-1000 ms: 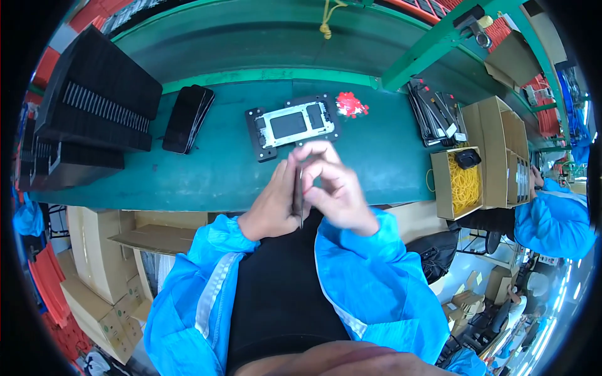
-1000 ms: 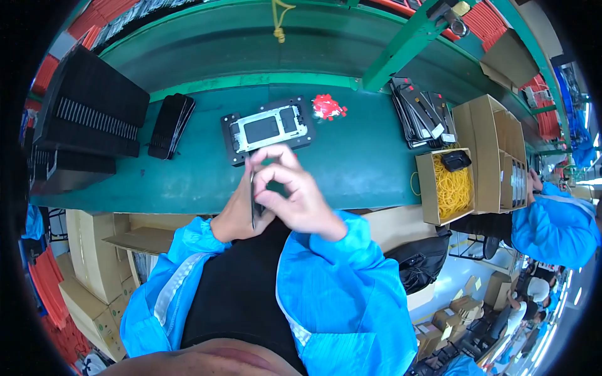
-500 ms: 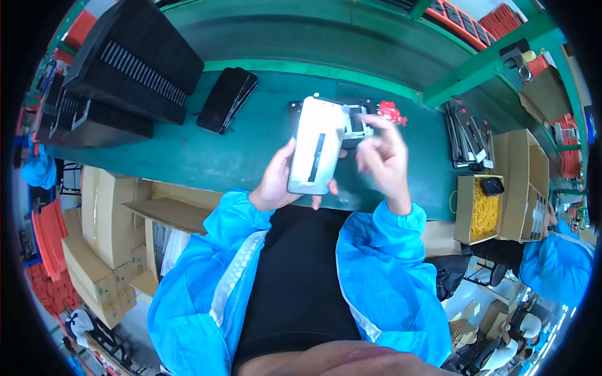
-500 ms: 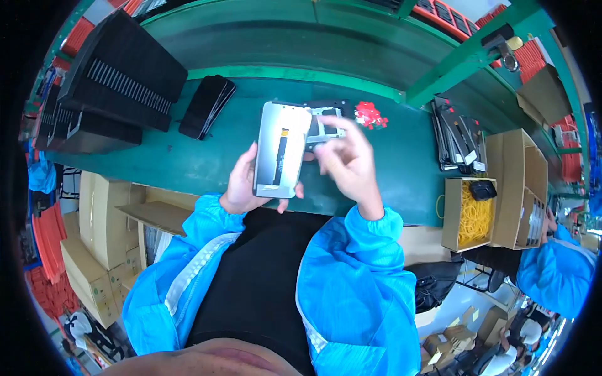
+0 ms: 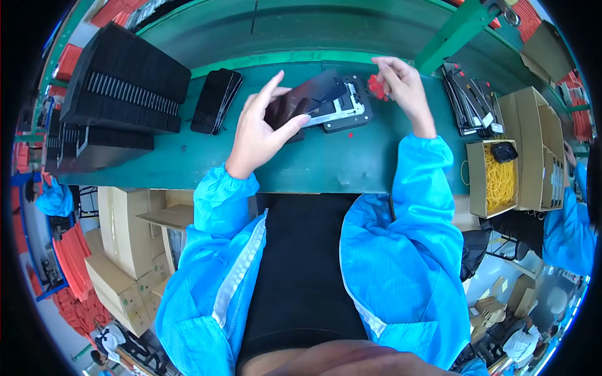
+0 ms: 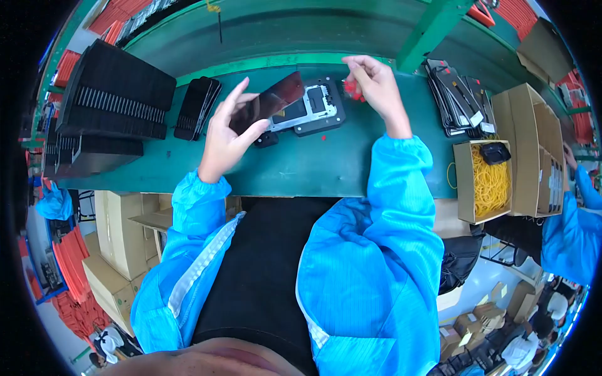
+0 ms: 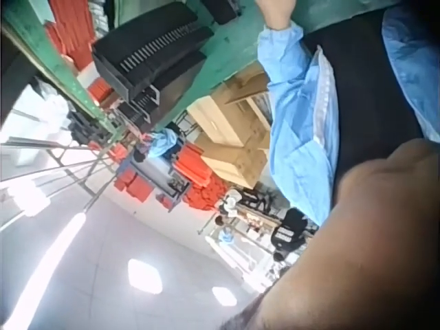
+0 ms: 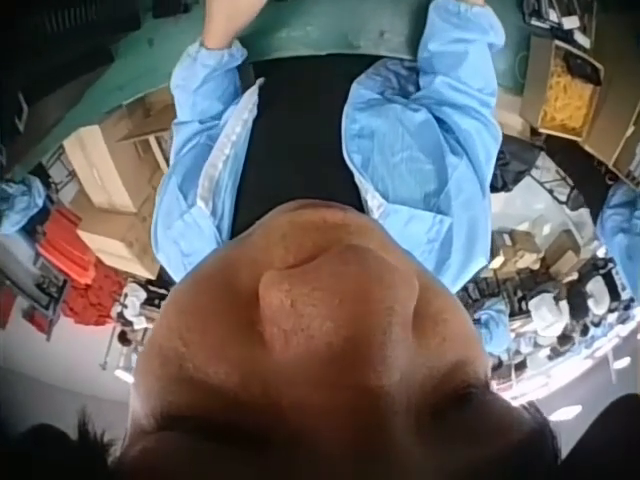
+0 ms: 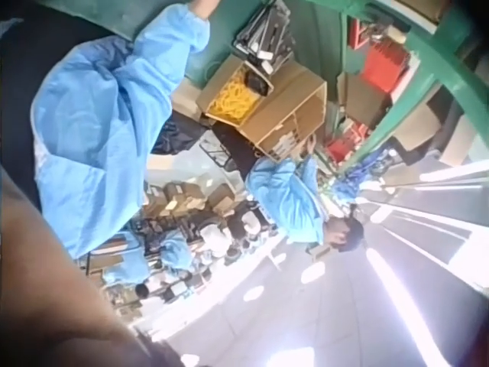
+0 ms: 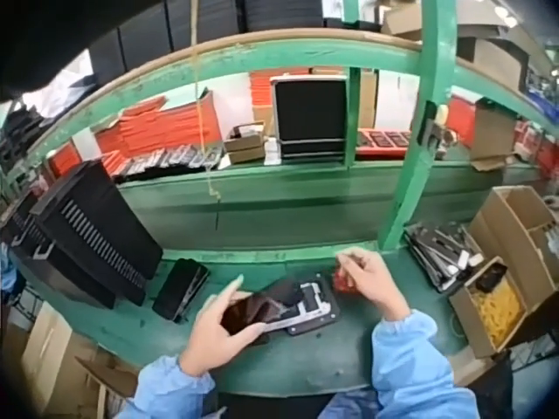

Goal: Inspecting and assembling plastic components and modules for electronic devices on a production line.

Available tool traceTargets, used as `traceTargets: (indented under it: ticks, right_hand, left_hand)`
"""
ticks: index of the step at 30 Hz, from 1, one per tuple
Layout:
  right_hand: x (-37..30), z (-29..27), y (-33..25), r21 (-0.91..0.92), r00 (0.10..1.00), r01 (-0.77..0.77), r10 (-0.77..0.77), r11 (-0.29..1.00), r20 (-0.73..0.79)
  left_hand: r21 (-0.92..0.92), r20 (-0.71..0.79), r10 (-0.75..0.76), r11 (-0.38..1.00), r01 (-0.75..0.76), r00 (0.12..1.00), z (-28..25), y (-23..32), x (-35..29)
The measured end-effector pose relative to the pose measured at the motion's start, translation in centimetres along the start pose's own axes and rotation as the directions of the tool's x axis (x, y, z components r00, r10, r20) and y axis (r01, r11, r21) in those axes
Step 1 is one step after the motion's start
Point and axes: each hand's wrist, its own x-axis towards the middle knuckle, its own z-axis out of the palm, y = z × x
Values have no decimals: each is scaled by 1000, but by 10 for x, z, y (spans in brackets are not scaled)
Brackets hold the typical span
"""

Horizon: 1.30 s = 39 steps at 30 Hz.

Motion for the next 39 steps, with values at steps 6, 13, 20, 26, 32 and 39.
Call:
traceTargets:
  ticks: [6,13,20,26,32,39]
  right_hand:
    - [-12,15,11,49,992,-115,117,992,-46]
    - [-13,3,-3,80,949,-292,279,953,149]
    - [-10,1,15,-19,933,-225,221,974,284]
    - [-15,10,25,-72,960,-107,122,992,253]
    - [-17,20,22,-303,987,37,13,952,162]
    - [-15,23,21,-313,989,9,37,950,141]
  left_hand:
    - [344,41,118,930,-125,992,23,-9,21]
    - [341,76,119,930,-138,990,54,-21,46]
    - [386,112,130,908,-164,985,62,-10,49]
    - [490,152,268,816,-308,951,51,-16,42]
    - [443,98,278,848,-292,956,46,-26,33]
    - [436,65,289,853,-288,955,48,-28,30]
